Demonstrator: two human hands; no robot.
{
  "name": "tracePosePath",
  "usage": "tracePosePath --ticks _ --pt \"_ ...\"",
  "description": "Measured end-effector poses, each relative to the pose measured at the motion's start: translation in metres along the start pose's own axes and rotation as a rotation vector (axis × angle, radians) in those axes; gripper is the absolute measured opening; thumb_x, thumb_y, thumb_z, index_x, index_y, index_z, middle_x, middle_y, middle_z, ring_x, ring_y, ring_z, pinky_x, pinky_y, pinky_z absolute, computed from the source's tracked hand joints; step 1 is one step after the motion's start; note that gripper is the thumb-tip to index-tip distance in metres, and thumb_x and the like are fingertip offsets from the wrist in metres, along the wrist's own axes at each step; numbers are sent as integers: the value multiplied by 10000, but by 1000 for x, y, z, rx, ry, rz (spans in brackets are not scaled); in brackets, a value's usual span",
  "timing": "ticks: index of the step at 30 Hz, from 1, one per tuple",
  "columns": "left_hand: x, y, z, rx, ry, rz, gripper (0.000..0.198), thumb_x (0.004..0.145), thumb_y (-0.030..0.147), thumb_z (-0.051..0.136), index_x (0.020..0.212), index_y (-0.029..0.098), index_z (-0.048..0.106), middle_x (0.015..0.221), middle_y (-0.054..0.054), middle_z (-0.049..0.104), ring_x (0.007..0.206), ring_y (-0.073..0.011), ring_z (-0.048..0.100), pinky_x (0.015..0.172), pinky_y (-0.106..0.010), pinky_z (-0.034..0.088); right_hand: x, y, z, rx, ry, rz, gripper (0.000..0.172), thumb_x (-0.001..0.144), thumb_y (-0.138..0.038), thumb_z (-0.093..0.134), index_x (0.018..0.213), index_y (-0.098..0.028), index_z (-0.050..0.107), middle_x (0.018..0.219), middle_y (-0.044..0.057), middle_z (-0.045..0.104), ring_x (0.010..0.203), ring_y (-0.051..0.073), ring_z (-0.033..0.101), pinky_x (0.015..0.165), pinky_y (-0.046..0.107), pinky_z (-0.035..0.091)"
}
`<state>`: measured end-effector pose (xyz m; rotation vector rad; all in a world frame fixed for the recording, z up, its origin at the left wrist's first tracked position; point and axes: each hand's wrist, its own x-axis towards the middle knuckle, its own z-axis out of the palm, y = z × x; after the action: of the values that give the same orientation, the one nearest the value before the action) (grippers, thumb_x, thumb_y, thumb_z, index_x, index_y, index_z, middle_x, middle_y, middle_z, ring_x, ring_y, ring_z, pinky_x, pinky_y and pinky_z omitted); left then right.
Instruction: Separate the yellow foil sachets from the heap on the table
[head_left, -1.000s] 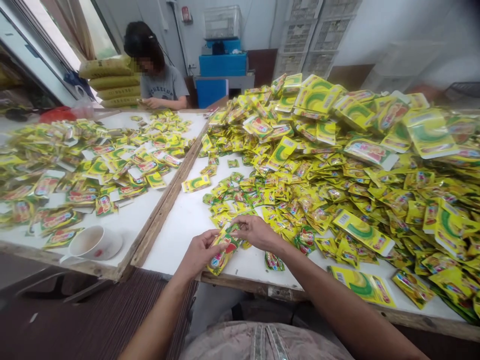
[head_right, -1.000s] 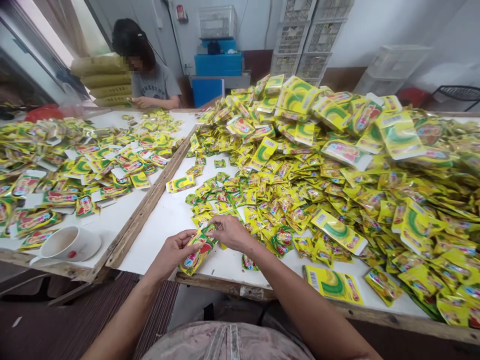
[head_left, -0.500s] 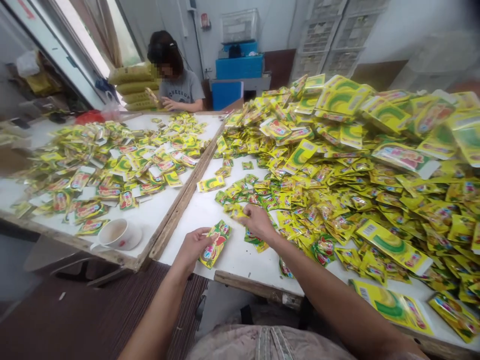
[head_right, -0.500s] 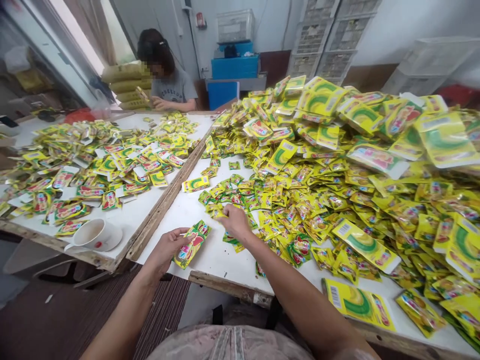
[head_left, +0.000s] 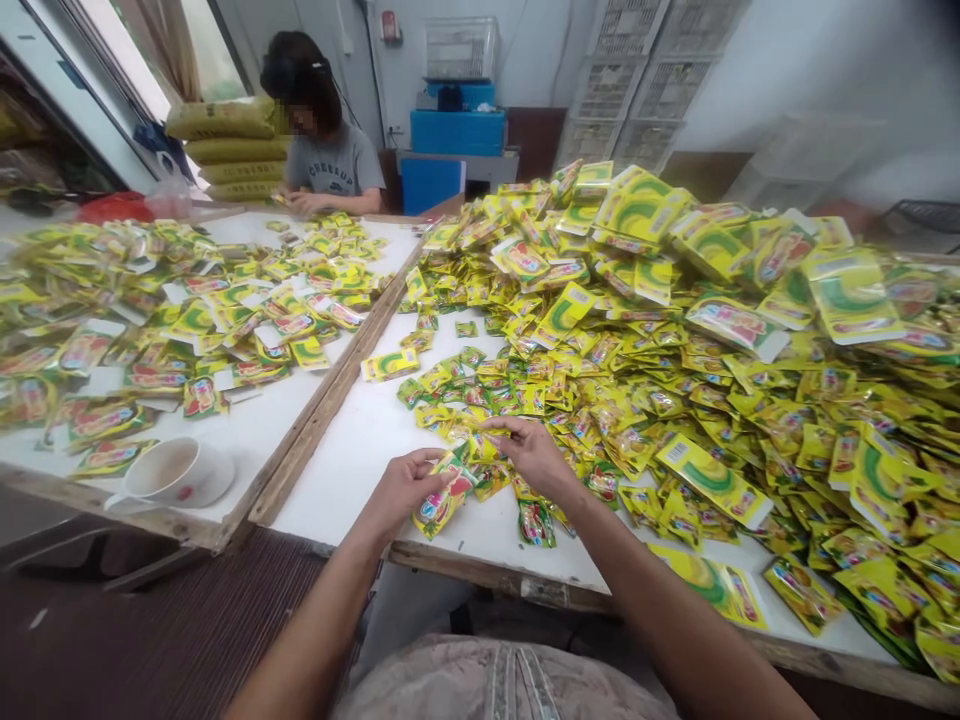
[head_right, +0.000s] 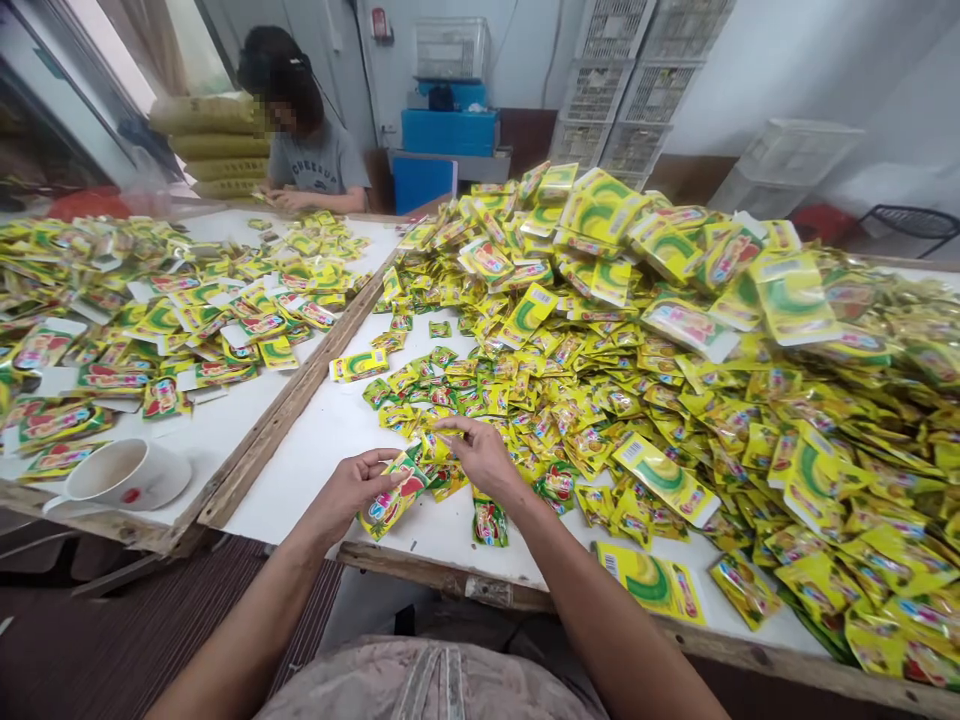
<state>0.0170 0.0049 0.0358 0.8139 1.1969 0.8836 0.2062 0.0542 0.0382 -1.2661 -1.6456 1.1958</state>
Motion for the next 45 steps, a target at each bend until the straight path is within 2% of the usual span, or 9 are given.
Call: tracePosePath --ticks 7,12,16,21,25,30,33,38,45 --pt "1 0 7 -53 8 67 585 535 356 807 1034 137 594 740 -22 713 675 -187 666 653 -285 514 -10 -7 3 -101 153 34 304 687 -401 633 891 -180 673 521 -35 513 484 122 444 484 247 366" --pt "-1 0 9 -28 -20 86 522 569 323 791 1023 147 606 735 -4 713 678 -172 665 665 -268 513 -18 -13 -4 -26 -12 10 306 721 -400 625 945 -197 673 846 27 679 751 192 612 670 293 475" --pt "-1 0 10 -18 -30 57 523 554 328 799 1008 147 612 727 -3 711 682 -176 665 665 -271 511 -14 -19 -17 -86 -33 -7 372 757 -355 599 1086 -186 634 1060 78 663 978 241 599 816 352 468" --pt "1 3 3 -6 -95 55 533 560 301 804 1026 138 605 740 -16 712 685 -168 659 672 -266 504 -8 -37 -28 -435 -292 -46 289 765 -228 605 1047 -192 658 1009 65 684 910 209 618 780 304 456" --pt "3 7 3 22 -113 34 542 539 318 813 1004 119 619 698 -26 705 628 -168 646 615 -262 493 -1 -50 -28 -643 -349 -43 271 736 -208 654 1006 -204 671 946 52 692 889 210 611 735 279 431" --pt "4 5 12 16 -150 35 482 541 317 809 948 119 645 693 -20 707 601 -147 632 601 -242 482 6 -53 -26 -712 -530 -150 184 685 -168 697 867 -192 683 826 26 669 848 190 579 720 266 390" --pt "5 0 13 -5 -153 46 465 549 321 806 942 128 653 678 -10 702 596 -144 631 600 -237 478 5 -50 -28 -615 -473 -66 297 634 -146 718 916 -201 646 753 -7 603 748 154 540 658 248 386" --pt "7 -4 12 4 -97 65 469 543 338 809 929 121 656 630 -5 682 561 -138 616 560 -226 462 -5 -36 -24 -130 -264 62 433 671 -134 638 1080 -207 515 735 -39 519 637 104 505 585 224 410" --pt "6 -3 19 -100 -42 50 424 512 285 826 866 131 653 668 -10 705 604 -142 644 616 -234 489 -21 -25 -12 -173 -24 23 448 673 -202 656 1086 -233 485 728 -44 589 619 106 530 608 241 410"
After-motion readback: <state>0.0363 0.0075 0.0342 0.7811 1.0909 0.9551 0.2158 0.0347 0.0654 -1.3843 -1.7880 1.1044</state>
